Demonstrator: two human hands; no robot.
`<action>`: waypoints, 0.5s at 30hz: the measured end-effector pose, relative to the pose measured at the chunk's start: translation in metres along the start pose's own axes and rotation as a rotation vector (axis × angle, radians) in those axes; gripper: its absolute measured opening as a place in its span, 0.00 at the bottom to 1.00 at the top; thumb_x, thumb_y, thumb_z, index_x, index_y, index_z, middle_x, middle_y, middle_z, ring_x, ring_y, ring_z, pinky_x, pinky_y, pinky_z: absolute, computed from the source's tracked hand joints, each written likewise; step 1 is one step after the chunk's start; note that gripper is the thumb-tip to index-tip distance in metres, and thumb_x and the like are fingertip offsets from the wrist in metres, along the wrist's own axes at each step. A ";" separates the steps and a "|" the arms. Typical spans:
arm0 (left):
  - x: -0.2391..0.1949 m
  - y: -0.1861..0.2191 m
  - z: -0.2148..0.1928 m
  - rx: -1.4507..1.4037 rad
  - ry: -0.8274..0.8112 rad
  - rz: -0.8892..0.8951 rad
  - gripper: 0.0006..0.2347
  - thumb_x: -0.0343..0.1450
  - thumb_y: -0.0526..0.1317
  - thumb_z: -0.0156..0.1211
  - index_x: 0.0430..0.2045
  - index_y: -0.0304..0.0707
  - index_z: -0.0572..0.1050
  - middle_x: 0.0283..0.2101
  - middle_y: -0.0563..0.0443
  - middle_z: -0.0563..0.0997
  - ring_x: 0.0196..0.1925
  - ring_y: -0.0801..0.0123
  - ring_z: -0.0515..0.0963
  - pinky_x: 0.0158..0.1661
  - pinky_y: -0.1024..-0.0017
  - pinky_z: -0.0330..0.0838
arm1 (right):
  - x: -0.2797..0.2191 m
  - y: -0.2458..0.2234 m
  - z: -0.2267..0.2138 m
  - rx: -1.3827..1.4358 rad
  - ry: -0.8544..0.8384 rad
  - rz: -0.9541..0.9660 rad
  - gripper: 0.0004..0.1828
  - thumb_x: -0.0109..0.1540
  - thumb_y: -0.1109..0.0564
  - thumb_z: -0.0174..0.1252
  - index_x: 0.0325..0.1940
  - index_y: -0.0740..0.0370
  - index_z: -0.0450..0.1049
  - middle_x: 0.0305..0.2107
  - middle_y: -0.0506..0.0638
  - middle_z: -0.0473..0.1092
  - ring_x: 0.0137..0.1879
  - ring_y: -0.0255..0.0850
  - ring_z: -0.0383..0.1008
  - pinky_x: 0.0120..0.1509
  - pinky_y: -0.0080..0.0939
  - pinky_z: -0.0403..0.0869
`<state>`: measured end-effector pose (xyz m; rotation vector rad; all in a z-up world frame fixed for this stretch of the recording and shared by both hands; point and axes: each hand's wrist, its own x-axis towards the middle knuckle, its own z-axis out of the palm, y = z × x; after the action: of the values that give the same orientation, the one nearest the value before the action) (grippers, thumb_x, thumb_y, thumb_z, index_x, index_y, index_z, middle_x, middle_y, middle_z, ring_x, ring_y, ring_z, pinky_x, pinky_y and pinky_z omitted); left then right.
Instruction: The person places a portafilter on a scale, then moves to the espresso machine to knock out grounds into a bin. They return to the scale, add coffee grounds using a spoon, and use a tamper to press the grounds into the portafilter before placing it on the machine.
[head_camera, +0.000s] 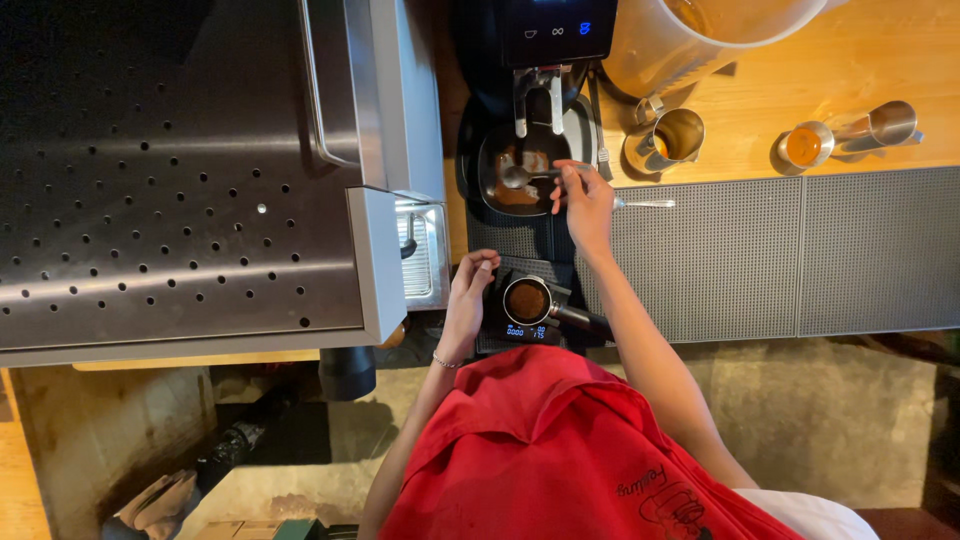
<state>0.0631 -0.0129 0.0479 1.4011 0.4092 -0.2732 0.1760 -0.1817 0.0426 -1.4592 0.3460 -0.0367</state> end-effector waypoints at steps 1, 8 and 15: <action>0.001 0.003 0.001 0.000 -0.001 -0.002 0.10 0.73 0.38 0.45 0.43 0.34 0.71 0.42 0.46 0.75 0.50 0.68 0.71 0.49 0.70 0.67 | -0.001 0.000 -0.001 -0.001 0.001 0.001 0.10 0.65 0.65 0.44 0.43 0.75 0.70 0.28 0.54 0.63 0.25 0.36 0.69 0.21 0.29 0.73; 0.008 0.010 0.003 0.002 -0.020 0.029 0.10 0.73 0.39 0.46 0.43 0.34 0.70 0.42 0.46 0.75 0.49 0.68 0.71 0.48 0.72 0.66 | -0.008 0.000 -0.005 0.025 0.008 0.037 0.10 0.66 0.65 0.43 0.41 0.74 0.69 0.25 0.53 0.63 0.24 0.35 0.69 0.20 0.28 0.72; 0.002 0.002 0.000 0.012 -0.034 0.011 0.10 0.73 0.37 0.45 0.43 0.34 0.70 0.41 0.46 0.75 0.49 0.68 0.72 0.47 0.72 0.67 | -0.019 -0.001 -0.012 0.152 0.081 0.147 0.10 0.66 0.62 0.41 0.41 0.70 0.68 0.23 0.52 0.65 0.23 0.34 0.69 0.21 0.26 0.70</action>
<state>0.0655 -0.0121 0.0491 1.4084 0.3722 -0.2906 0.1553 -0.1894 0.0470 -1.2811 0.5055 -0.0033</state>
